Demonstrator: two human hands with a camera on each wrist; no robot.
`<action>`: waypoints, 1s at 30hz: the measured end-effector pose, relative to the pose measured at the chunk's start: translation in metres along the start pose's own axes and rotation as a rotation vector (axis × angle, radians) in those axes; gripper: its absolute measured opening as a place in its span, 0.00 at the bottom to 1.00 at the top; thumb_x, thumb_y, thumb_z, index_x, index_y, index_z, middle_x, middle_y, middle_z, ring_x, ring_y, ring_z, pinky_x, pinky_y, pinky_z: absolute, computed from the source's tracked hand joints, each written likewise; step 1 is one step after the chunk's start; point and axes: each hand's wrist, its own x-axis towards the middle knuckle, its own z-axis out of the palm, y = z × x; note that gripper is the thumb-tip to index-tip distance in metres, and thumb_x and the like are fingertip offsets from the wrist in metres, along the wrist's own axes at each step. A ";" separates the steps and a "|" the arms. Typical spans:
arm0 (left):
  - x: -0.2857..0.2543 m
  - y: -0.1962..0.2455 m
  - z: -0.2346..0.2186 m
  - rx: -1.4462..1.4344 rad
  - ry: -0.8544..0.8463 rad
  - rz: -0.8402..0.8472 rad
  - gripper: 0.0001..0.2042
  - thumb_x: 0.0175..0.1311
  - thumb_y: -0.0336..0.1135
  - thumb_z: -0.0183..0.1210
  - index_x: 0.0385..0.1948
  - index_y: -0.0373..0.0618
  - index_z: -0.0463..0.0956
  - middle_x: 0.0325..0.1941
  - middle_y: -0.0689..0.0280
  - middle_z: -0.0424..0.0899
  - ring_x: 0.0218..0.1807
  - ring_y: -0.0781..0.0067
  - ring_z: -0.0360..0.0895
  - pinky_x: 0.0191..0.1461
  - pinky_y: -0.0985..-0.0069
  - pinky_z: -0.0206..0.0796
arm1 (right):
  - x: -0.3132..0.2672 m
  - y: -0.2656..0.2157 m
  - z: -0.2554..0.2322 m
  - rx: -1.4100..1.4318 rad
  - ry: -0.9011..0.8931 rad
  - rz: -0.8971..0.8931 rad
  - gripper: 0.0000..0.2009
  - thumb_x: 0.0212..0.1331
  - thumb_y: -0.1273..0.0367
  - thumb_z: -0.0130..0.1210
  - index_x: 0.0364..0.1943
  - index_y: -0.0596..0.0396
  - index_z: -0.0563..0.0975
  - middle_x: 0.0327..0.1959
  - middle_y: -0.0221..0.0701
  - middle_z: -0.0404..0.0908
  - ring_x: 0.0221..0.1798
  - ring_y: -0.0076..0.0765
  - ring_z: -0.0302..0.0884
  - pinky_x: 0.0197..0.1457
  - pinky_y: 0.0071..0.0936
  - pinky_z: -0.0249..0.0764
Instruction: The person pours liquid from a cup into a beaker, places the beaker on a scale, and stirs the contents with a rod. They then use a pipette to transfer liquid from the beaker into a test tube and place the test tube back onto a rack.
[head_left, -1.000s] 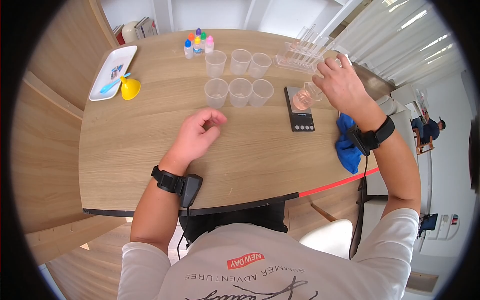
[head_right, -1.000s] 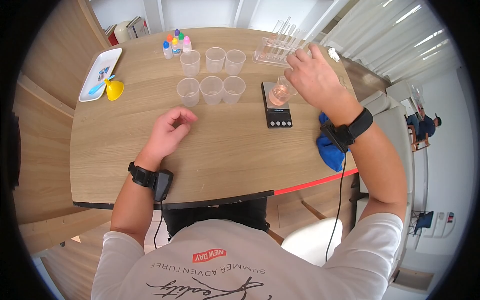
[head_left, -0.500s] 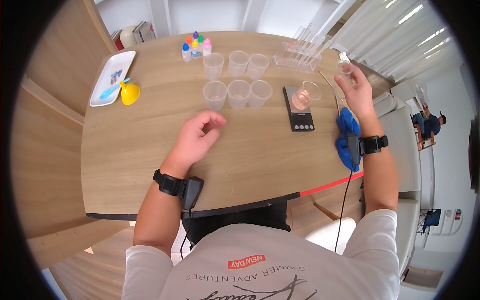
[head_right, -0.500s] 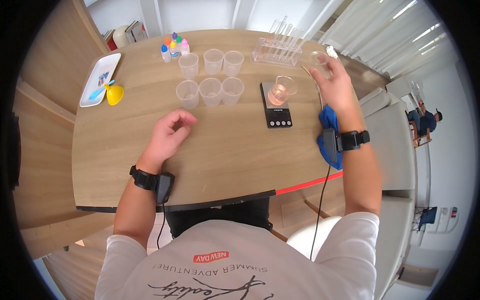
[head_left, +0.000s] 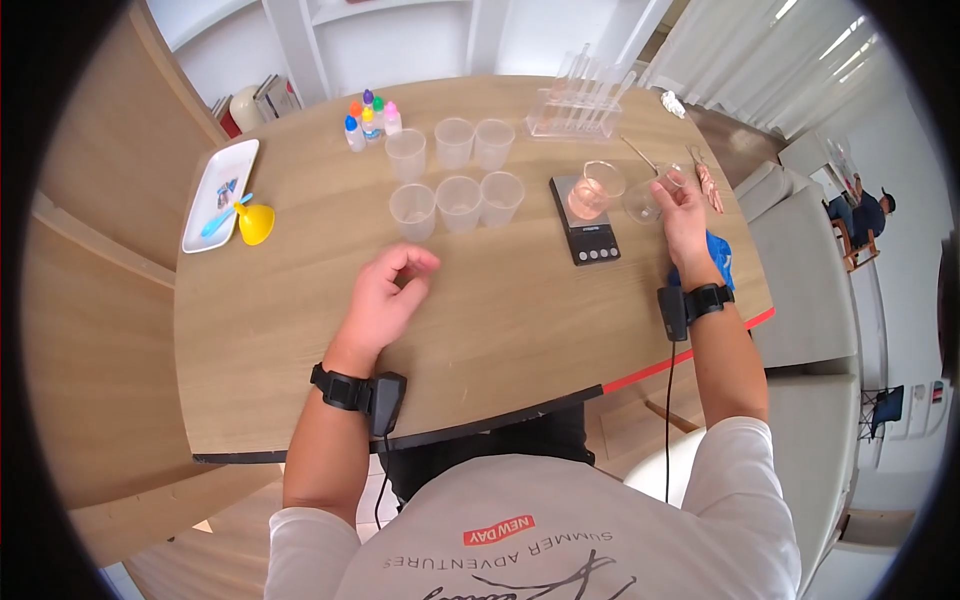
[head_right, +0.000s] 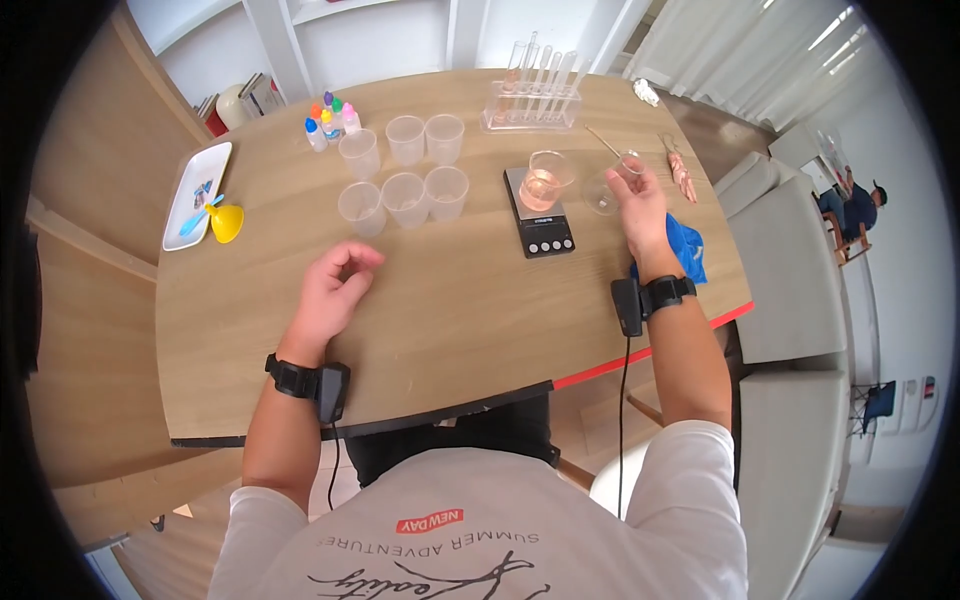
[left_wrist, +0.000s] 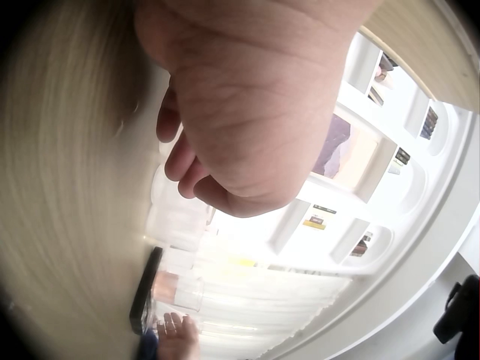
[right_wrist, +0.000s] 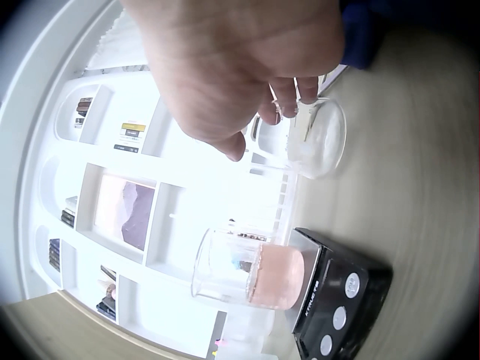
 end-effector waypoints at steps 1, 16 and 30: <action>0.000 0.000 0.000 -0.014 -0.004 -0.007 0.10 0.63 0.19 0.53 0.42 0.42 0.78 0.43 0.74 0.81 0.45 0.83 0.74 0.52 0.80 0.67 | -0.001 0.003 0.001 0.006 -0.006 0.011 0.21 0.64 0.71 0.63 0.58 0.61 0.71 0.47 0.31 0.81 0.51 0.24 0.77 0.56 0.22 0.72; 0.000 0.001 0.002 0.003 0.017 0.033 0.10 0.63 0.18 0.53 0.42 0.43 0.78 0.42 0.74 0.81 0.43 0.84 0.73 0.51 0.81 0.67 | -0.028 -0.001 0.008 -0.060 0.058 0.007 0.29 0.61 0.66 0.65 0.64 0.62 0.67 0.63 0.44 0.72 0.64 0.36 0.71 0.65 0.30 0.68; 0.000 -0.001 0.003 -0.027 0.037 0.053 0.09 0.60 0.19 0.54 0.39 0.42 0.79 0.38 0.72 0.81 0.39 0.81 0.75 0.45 0.80 0.69 | -0.086 -0.001 0.016 -0.421 0.166 -0.172 0.28 0.59 0.61 0.63 0.62 0.59 0.70 0.59 0.40 0.73 0.61 0.39 0.71 0.57 0.35 0.69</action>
